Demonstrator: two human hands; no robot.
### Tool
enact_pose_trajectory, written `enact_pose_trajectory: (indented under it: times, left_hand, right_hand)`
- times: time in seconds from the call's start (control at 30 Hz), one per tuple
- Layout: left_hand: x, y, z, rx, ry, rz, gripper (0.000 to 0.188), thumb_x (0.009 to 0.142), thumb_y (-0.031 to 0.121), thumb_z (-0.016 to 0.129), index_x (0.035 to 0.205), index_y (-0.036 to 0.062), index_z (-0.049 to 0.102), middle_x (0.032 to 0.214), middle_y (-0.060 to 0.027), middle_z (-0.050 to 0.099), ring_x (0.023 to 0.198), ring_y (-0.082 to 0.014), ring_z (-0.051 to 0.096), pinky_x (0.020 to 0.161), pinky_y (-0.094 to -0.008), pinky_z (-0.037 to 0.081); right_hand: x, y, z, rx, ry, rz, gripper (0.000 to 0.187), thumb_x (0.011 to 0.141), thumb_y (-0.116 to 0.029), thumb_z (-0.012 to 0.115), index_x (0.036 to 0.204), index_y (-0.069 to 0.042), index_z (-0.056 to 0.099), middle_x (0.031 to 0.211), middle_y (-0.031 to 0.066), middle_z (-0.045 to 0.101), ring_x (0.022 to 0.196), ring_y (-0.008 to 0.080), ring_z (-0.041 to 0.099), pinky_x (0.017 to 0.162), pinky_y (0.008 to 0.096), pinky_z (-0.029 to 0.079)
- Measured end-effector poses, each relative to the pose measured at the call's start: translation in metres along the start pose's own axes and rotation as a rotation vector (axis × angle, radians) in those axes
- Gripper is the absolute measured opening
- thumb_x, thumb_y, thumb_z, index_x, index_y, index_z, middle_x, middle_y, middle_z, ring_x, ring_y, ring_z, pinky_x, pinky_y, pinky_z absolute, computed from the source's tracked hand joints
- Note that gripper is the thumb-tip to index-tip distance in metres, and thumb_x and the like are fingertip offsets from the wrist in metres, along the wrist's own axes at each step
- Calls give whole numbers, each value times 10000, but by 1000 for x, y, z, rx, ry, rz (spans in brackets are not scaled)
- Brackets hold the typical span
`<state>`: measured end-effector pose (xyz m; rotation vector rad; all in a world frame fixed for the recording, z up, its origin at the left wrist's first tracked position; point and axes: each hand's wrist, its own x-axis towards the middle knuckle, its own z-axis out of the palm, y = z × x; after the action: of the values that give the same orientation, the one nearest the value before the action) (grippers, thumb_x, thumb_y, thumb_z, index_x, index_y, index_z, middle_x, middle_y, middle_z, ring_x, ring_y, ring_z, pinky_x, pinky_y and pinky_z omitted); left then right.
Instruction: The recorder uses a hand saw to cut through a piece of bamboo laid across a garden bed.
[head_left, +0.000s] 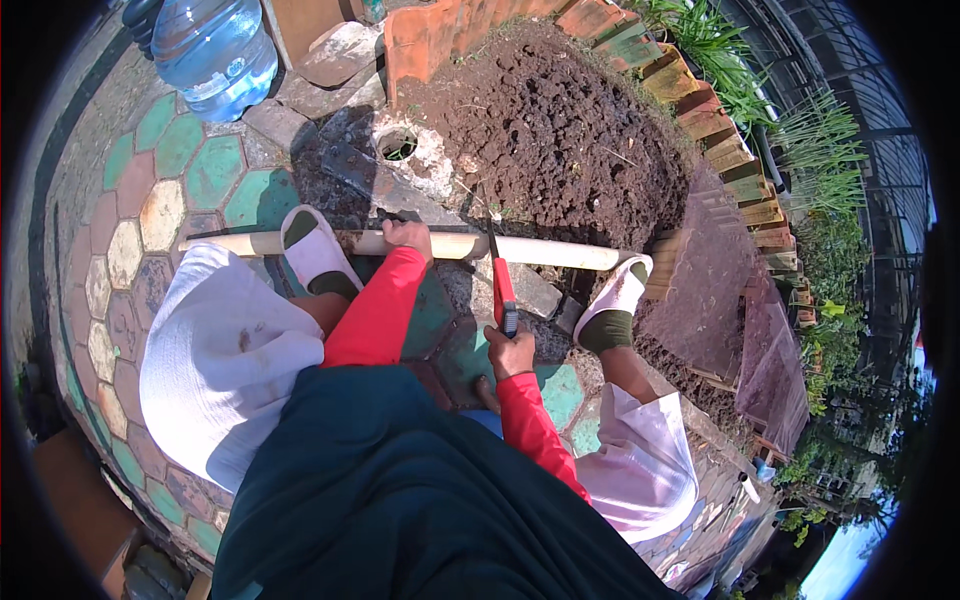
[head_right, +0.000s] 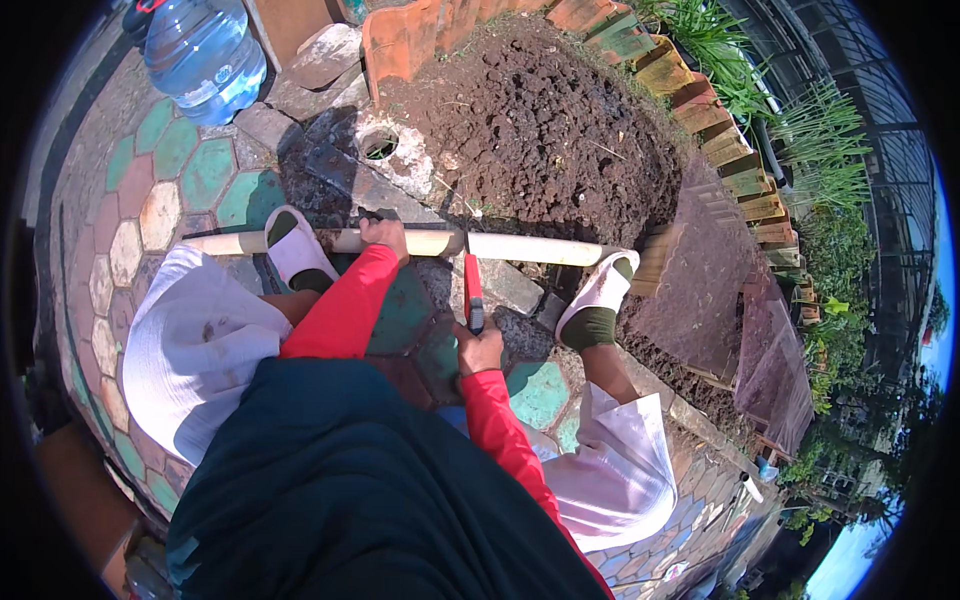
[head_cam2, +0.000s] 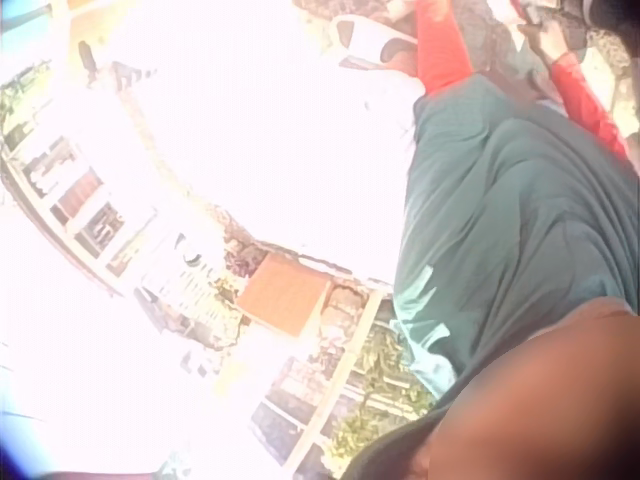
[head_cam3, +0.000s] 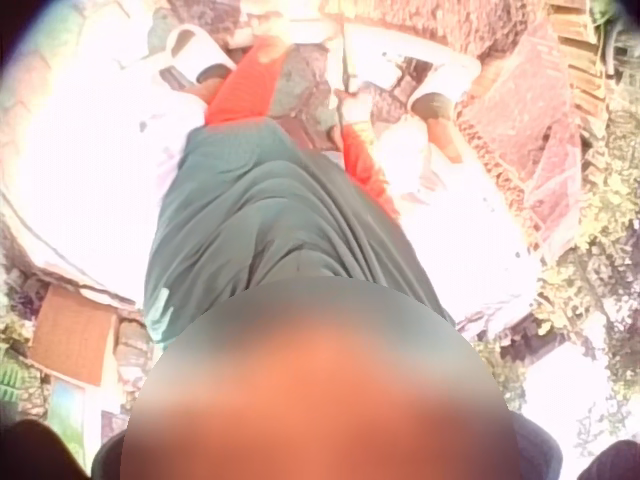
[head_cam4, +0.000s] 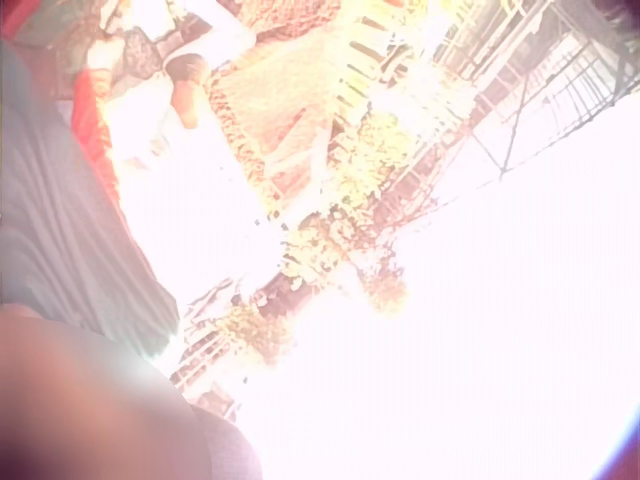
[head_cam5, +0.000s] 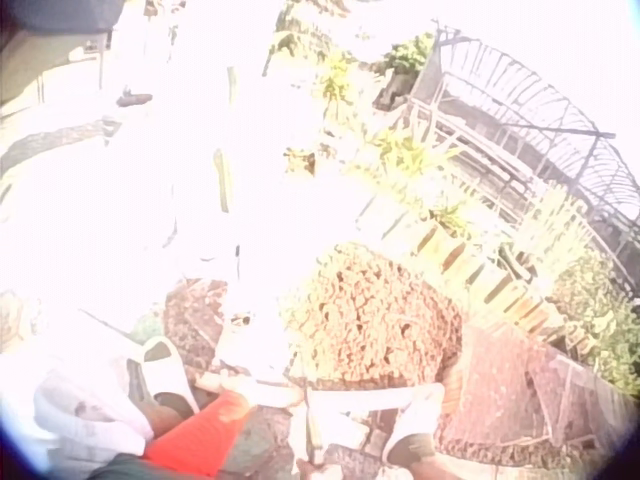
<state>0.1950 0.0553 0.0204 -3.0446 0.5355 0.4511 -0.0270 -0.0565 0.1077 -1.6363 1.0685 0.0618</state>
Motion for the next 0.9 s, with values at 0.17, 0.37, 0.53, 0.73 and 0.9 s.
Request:
enact_pose_trajectory:
  times: [0.17, 0.37, 0.53, 0.73, 0.9]
  left_hand:
    - [1, 10, -23, -50, -116, 8, 173, 609, 180, 658, 777, 181, 701, 891, -81, 672, 882, -239, 609, 813, -368, 315]
    - [-8, 13, -44, -127, -193, 4, 283, 613, 161, 648, 890, 124, 688, 980, -96, 660, 977, -234, 610, 944, -383, 308]
    - [-5, 8, -50, -90, -228, -29, 282, 615, 175, 666, 892, 124, 687, 967, -91, 665, 967, -242, 613, 931, -379, 327]
    - [0, 21, -41, -91, -182, -15, 234, 627, 185, 670, 858, 166, 701, 943, -63, 671, 956, -241, 602, 876, -373, 317]
    - [12, 5, -8, -61, -181, -52, 203, 633, 173, 654, 830, 162, 700, 916, -73, 672, 927, -223, 607, 814, -368, 318]
  right_hand:
    - [-38, 21, -2, -4, 95, 6, 230, 707, -175, 655, 824, 7, 578, 628, 79, 549, 588, 167, 511, 581, 340, 416]
    - [-19, -22, -22, -26, 4, -10, 254, 691, -190, 669, 814, 13, 577, 575, 101, 551, 532, 184, 520, 546, 352, 415]
    - [-68, -1, -27, -185, 93, -125, 229, 690, -177, 663, 796, 7, 576, 593, 100, 571, 558, 185, 553, 549, 349, 432]
    - [1, -36, -6, -253, 130, -170, 264, 690, -173, 652, 811, 49, 576, 639, 189, 589, 599, 323, 573, 590, 393, 430]
    - [-21, -18, -13, 56, 20, -141, 152, 703, -67, 649, 651, -32, 511, 506, 11, 474, 421, 106, 440, 400, 266, 295]
